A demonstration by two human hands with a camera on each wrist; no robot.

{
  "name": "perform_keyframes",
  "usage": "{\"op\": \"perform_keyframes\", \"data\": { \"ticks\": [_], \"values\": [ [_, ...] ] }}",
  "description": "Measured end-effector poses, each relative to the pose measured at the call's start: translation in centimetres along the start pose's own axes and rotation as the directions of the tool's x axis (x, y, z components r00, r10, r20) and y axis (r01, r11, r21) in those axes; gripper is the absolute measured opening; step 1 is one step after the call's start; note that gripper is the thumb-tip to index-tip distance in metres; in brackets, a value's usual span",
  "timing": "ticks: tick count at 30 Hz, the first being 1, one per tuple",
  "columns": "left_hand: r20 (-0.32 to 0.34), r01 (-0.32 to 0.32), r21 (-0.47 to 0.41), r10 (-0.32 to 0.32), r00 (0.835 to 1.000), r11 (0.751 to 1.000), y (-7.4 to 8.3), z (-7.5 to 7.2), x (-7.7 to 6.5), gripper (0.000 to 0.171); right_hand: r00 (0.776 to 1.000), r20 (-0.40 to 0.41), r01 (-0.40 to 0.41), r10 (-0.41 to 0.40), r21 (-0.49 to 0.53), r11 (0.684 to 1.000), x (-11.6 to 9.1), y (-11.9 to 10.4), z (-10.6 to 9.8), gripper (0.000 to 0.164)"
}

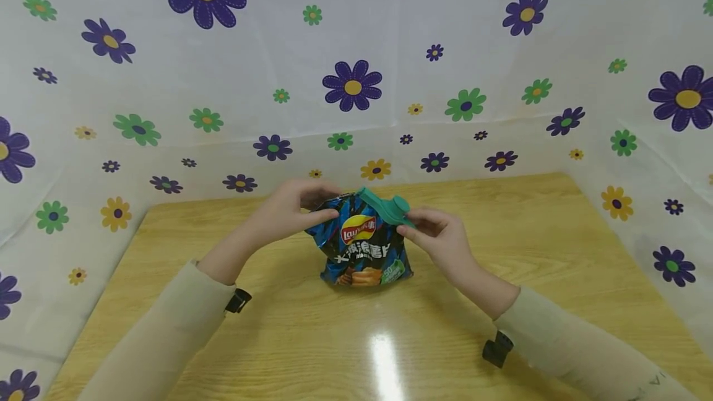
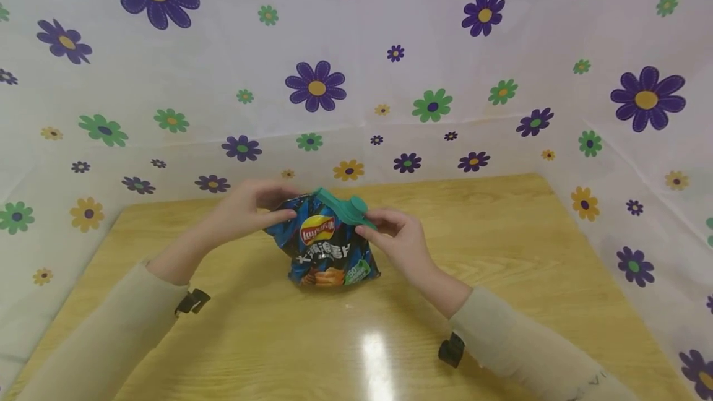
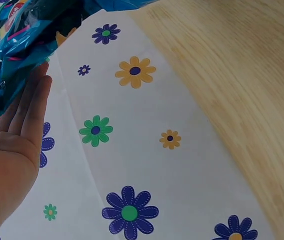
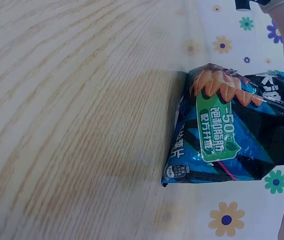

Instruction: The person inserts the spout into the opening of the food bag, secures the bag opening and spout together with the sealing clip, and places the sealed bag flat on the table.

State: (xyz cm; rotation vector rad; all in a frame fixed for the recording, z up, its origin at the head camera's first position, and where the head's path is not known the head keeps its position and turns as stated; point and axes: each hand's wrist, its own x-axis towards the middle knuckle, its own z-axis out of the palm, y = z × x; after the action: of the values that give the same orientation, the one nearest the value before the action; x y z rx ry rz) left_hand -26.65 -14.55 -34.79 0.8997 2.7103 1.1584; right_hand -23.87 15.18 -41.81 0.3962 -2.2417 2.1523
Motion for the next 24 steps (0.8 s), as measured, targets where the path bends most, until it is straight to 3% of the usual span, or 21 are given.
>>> {"op": "perform_keyframes", "data": {
  "ticks": [15, 24],
  "values": [
    [-0.041, 0.075, 0.013, -0.075, 0.996, 0.997, -1.8, 0.6, -1.9, 0.042, 1.000, 0.017, -0.018, 0.019, -0.065, 0.998, -0.1, 0.0, 0.0, 0.030],
    [-0.034, 0.127, -0.097, -0.130, 0.991, 0.987, -3.1, 1.3, -3.2, 0.050, 1.000, 0.013, -0.003, 0.004, -0.086, 0.996, -0.4, 0.3, 0.1, 0.029]
  ]
}}
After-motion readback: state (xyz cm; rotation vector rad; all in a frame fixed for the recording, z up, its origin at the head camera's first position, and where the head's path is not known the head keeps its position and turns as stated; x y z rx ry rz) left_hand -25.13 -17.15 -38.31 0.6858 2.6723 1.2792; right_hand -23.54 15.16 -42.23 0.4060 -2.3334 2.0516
